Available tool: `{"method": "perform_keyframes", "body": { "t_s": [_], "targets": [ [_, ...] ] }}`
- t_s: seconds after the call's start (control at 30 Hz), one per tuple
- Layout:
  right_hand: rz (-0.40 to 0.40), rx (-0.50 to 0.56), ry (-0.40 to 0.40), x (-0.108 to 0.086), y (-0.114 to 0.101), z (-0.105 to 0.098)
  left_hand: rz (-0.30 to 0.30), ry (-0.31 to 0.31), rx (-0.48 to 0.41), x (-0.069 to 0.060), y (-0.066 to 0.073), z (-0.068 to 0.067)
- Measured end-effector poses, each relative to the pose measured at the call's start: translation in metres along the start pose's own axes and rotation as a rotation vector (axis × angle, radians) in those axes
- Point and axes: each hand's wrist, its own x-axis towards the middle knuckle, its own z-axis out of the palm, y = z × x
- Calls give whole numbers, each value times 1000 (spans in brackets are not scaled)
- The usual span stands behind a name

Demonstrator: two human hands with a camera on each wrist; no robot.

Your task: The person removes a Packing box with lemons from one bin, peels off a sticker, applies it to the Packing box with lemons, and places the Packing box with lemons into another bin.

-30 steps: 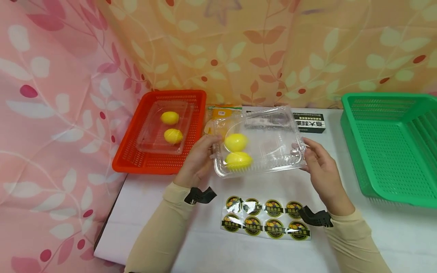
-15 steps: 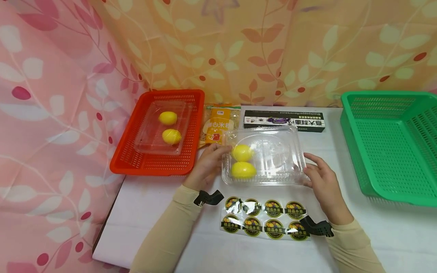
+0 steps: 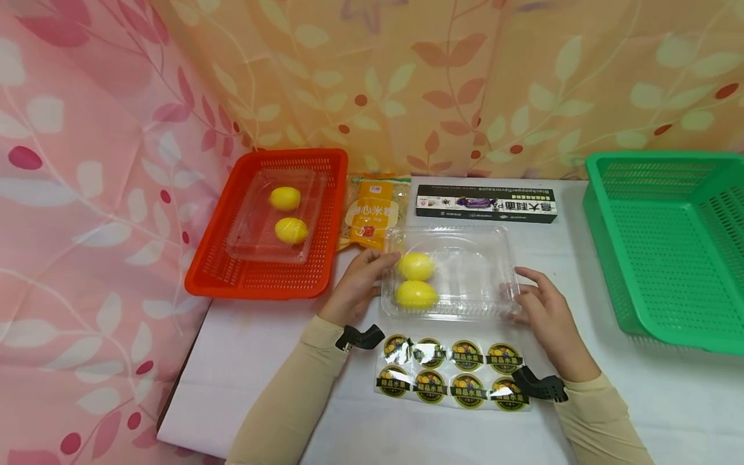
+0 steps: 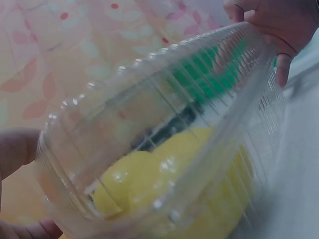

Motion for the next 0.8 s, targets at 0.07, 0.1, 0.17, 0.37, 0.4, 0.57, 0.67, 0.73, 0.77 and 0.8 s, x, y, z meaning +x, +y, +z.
{"method": "perform_keyframes", "body": {
  "t_s": [0.07, 0.1, 0.17, 0.37, 0.4, 0.57, 0.67, 0.73, 0.77, 0.8],
  "targets": [
    [17, 6, -7, -2, 2, -1, -2, 1, 11, -1, -2, 0],
    [25, 9, -16, -3, 3, -1, -8, 3, 17, -2, -4, -1],
    [42, 15, -36, -5, 5, -1, -20, 12, 26, -4, -8, -3],
    [-6, -136, -27, -7, -1, -5, 0, 23, -2, -5, -17, -9],
    [-30, -184, 8, -8, -5, -6, 9, 17, -16, -5, -18, -10],
    [-209, -263, 323, -18, -20, 3, 46, 2, -107, -5, -27, -21],
    [-420, -161, 432, -26, -26, 14, 70, -10, -143, -9, -33, -30],
    [-571, -127, 400, -32, -28, 21, 69, -35, -121, -12, -36, -36],
    [-633, -120, 357, -34, -28, 23, 67, -56, -95, -14, -37, -39],
    [-680, -119, 302, -37, -27, 26, 63, -82, -57, -16, -37, -41]
  ]
}}
